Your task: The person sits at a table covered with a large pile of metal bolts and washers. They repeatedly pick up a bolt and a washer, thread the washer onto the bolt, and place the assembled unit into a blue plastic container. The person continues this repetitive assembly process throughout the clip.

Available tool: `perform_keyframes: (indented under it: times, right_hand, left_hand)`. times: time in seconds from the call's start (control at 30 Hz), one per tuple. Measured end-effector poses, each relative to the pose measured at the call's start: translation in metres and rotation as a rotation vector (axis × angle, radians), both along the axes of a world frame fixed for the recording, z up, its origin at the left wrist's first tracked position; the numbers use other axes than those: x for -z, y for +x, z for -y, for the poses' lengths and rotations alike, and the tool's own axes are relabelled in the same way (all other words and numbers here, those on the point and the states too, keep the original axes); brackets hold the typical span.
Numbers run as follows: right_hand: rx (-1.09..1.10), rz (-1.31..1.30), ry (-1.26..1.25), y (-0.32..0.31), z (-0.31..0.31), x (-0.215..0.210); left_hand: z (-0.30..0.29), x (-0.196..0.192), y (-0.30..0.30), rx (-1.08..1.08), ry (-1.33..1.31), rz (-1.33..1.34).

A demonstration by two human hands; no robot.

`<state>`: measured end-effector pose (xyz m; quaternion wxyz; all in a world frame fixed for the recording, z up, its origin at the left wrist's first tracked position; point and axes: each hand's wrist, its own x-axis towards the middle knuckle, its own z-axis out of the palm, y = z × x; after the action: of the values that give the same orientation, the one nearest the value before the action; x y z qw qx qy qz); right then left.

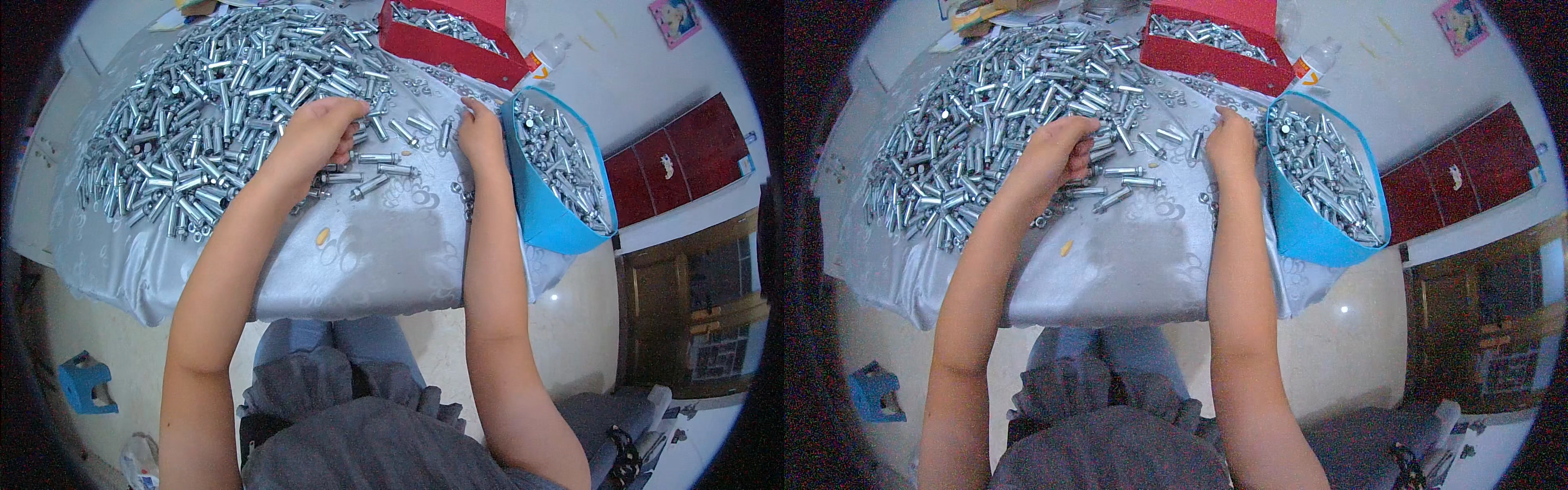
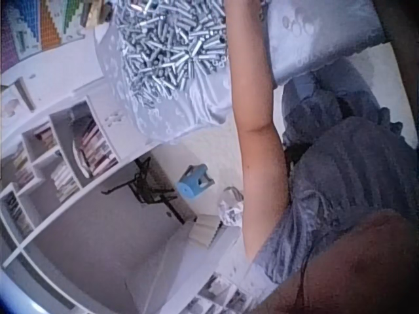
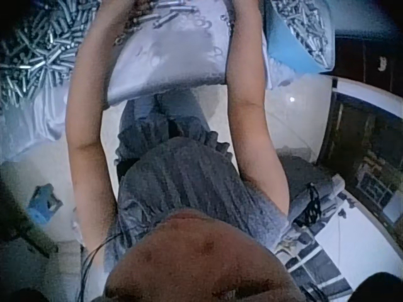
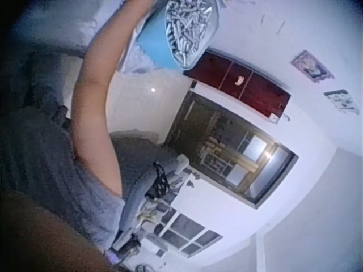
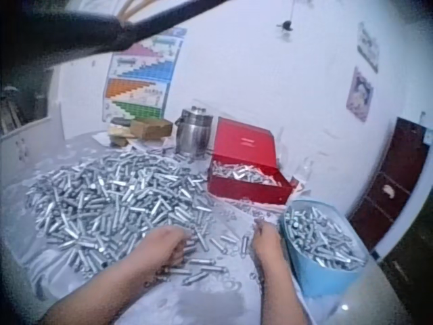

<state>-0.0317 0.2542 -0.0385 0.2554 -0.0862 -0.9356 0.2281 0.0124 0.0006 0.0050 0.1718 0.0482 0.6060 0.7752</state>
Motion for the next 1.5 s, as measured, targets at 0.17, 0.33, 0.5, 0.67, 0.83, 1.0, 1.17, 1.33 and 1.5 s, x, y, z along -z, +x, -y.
perform_keyframes:
  times: [0.17,0.33,0.5,0.67,0.83,1.0,1.17,1.33,1.5]
  right_hand:
    - [-0.096,-0.092,-0.026,-0.004,0.012,0.002]
    - [-0.126,-0.027,0.019,-0.023,0.012,0.002]
    - [-0.128,0.102,0.135,-0.047,0.012,-0.007]
    - [-0.12,0.228,0.21,-0.064,0.01,-0.01]
    - [-0.075,0.283,0.171,-0.066,0.004,-0.004]
    - [-0.051,0.182,0.171,-0.046,0.011,-0.012]
    - [-0.493,0.243,-0.976,0.006,0.07,-0.049]
    - [-0.691,0.252,-1.244,0.055,0.108,-0.048]
    - [-0.697,0.234,-1.27,0.057,0.11,-0.038]
  left_hand:
    - [0.002,-0.002,0.002,-0.008,-0.019,0.013]
    - [0.0,-0.004,-0.001,-0.05,-0.057,0.01]
    - [0.0,-0.003,-0.002,-0.032,-0.011,-0.003]
    - [0.003,0.0,-0.004,-0.003,-0.048,-0.018]
    - [0.001,0.003,-0.004,-0.031,-0.012,-0.022]
    - [0.0,0.009,-0.006,-0.017,0.011,-0.034]
    - [0.003,0.007,-0.005,-0.067,0.02,-0.025]
    - [0.0,0.005,-0.001,-0.071,0.088,-0.049]
    - [0.003,0.001,0.002,-0.053,-0.035,-0.122]
